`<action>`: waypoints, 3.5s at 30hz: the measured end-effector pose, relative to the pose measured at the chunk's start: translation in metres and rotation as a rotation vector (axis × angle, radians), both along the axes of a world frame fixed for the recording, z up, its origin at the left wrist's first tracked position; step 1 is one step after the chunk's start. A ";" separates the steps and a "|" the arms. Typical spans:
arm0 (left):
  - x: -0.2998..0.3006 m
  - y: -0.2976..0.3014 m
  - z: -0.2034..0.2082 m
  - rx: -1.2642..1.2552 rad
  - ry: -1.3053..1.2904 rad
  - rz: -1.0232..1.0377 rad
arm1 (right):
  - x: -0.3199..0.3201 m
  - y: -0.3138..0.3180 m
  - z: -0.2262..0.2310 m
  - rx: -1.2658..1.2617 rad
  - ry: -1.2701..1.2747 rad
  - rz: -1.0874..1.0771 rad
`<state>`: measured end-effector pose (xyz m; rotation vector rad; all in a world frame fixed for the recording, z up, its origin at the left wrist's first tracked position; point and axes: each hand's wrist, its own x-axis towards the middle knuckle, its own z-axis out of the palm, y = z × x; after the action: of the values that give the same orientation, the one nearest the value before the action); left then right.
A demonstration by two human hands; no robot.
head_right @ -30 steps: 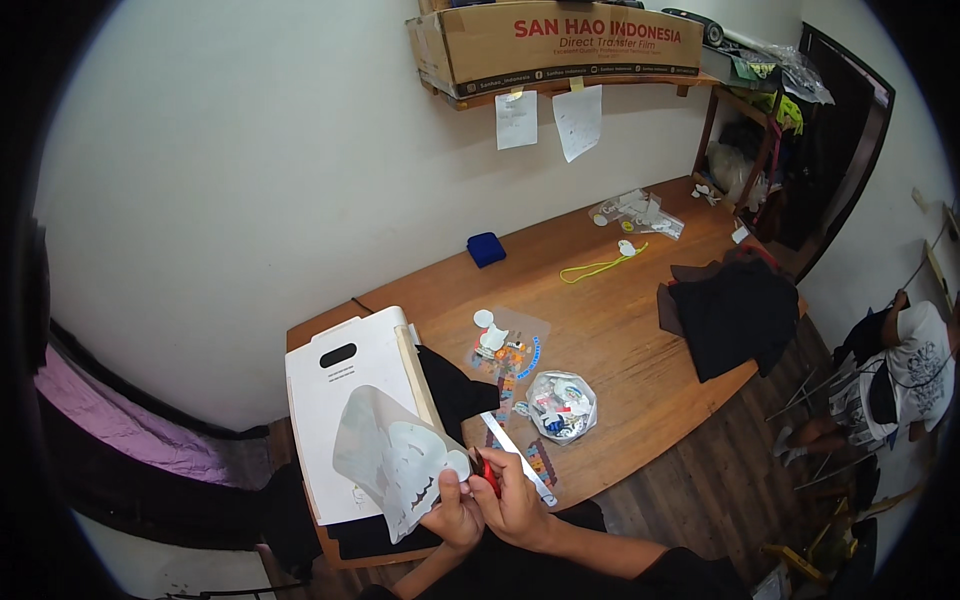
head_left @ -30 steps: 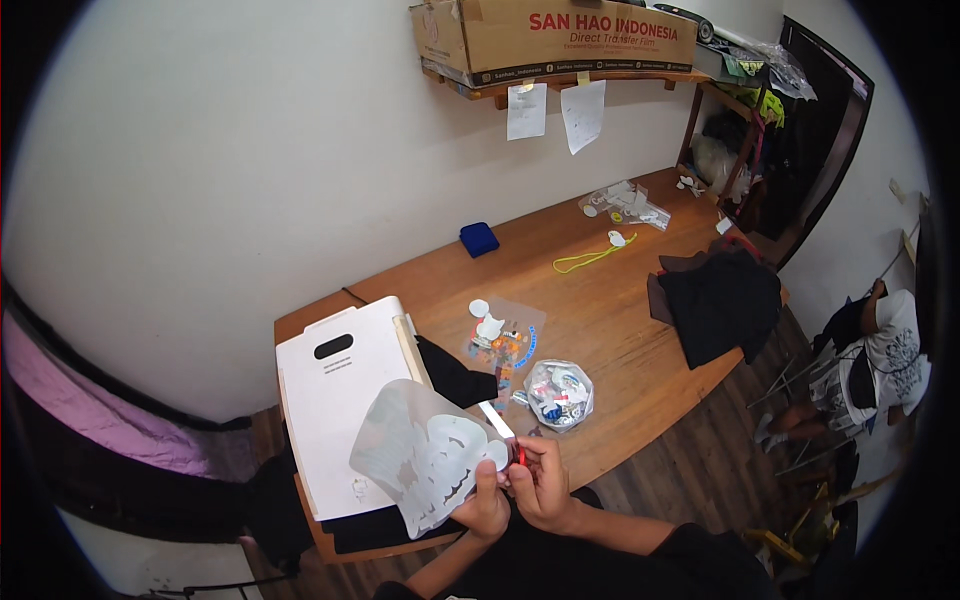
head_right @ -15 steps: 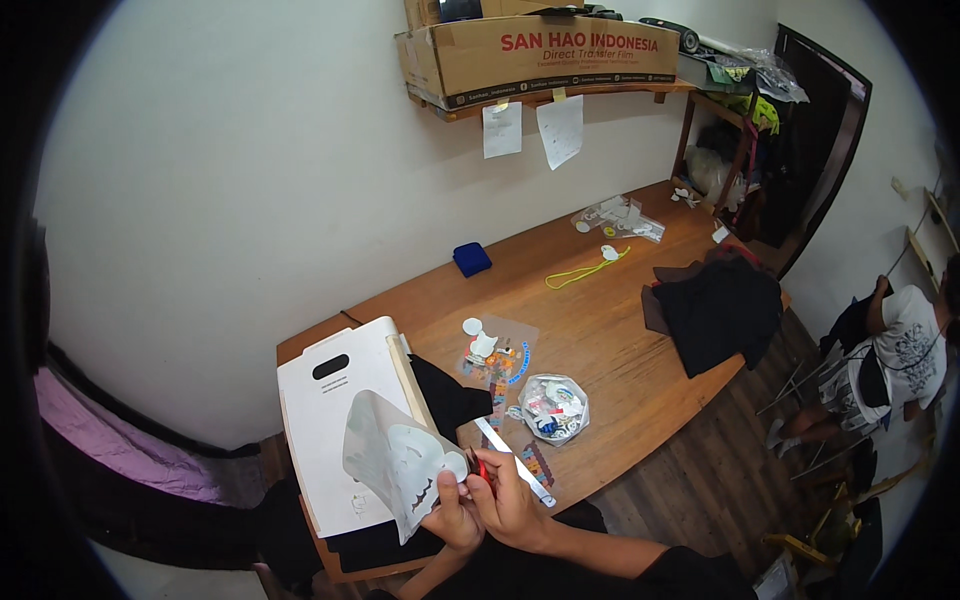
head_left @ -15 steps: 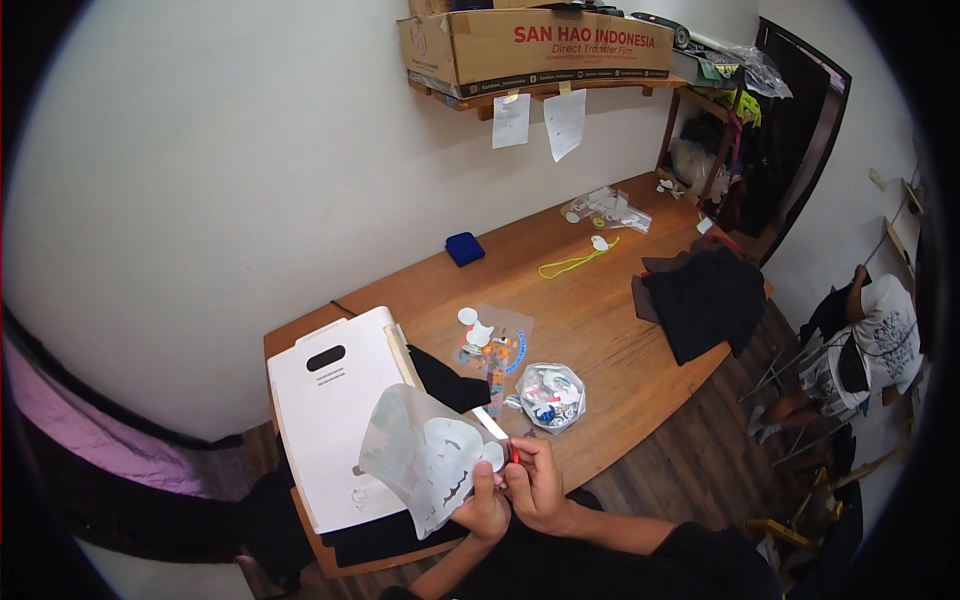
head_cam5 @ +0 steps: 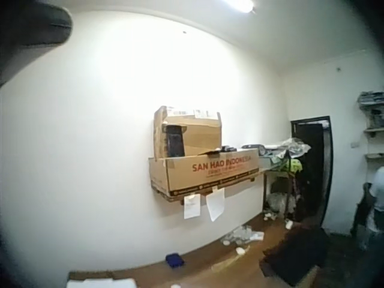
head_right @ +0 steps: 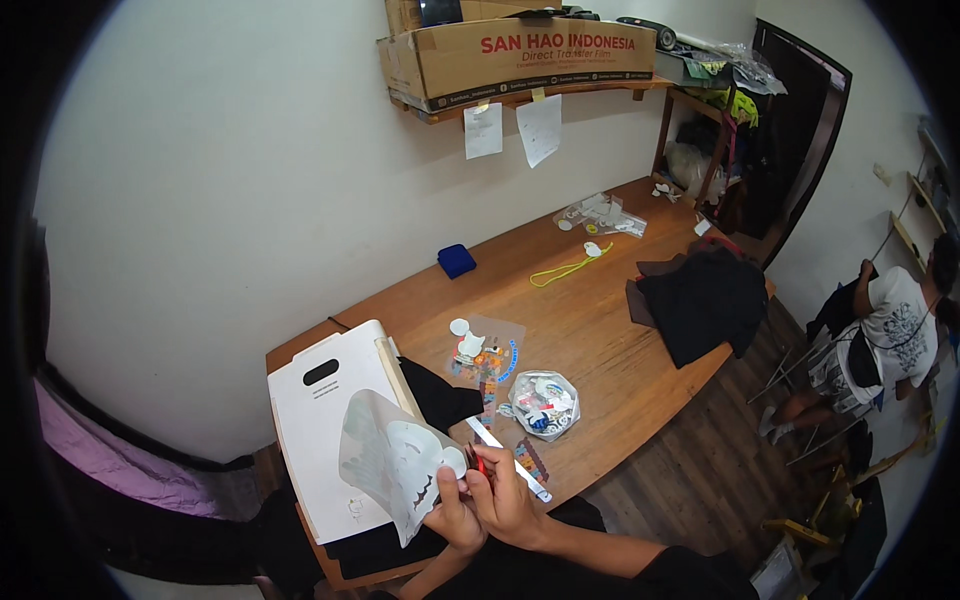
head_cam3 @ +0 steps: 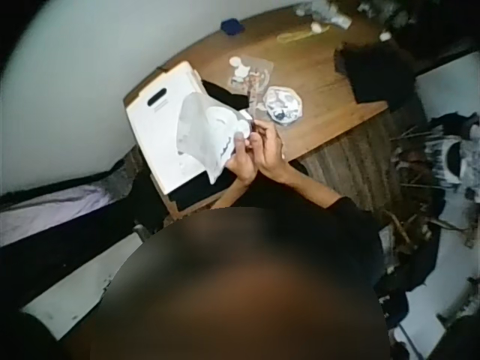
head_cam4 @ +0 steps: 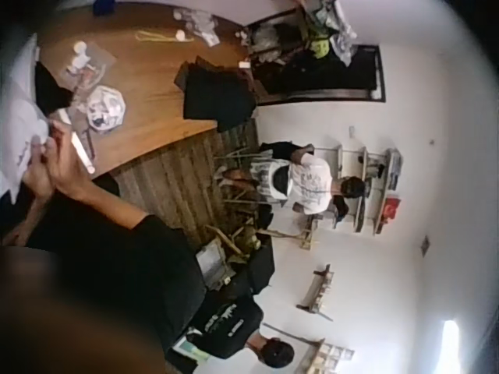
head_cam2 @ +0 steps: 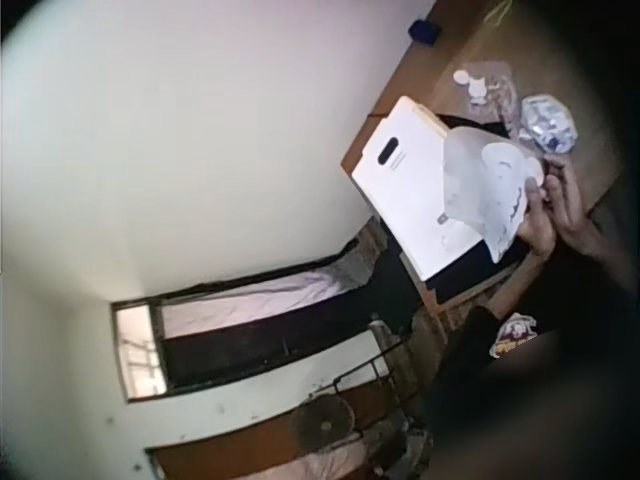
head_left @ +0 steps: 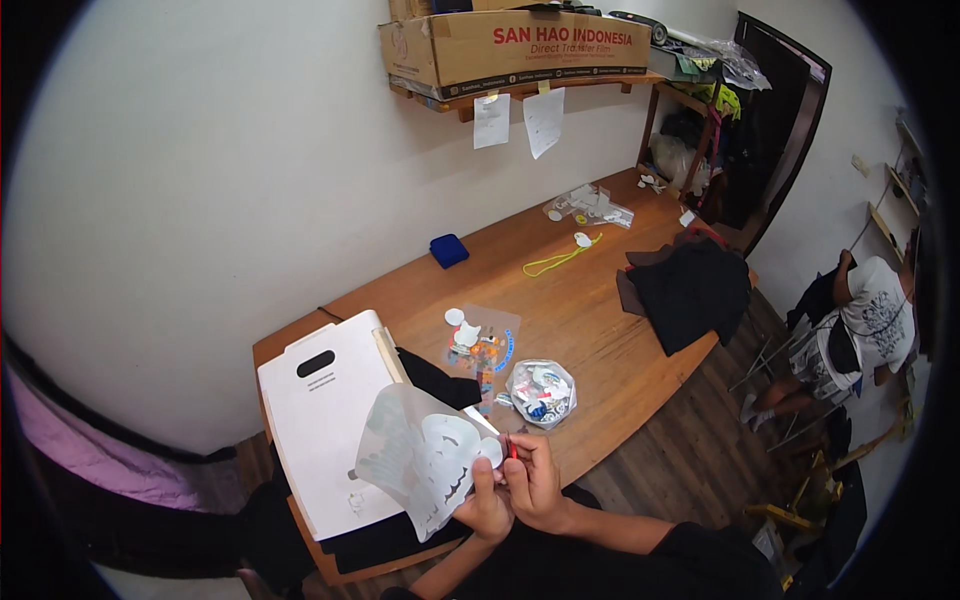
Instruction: Cutting out a printed graphic from a sheet of transfer paper using a small utility knife.
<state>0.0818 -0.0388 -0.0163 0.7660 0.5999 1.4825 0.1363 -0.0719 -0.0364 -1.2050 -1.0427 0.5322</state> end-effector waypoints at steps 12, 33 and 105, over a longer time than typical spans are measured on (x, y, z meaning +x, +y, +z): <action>0.003 0.002 0.009 -0.017 -0.025 0.004 | 0.007 -0.006 0.007 0.020 0.114 0.123; 0.002 -0.005 -0.015 0.067 -0.030 0.009 | 0.020 -0.011 0.005 0.030 0.184 0.184; 0.028 -0.022 -0.007 0.003 0.205 0.133 | 0.087 -0.011 0.005 -0.057 0.131 0.466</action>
<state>0.1100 -0.0604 -0.0228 0.9013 0.8166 1.5364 0.2229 -0.0825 -0.0313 -0.9595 -1.2058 0.9947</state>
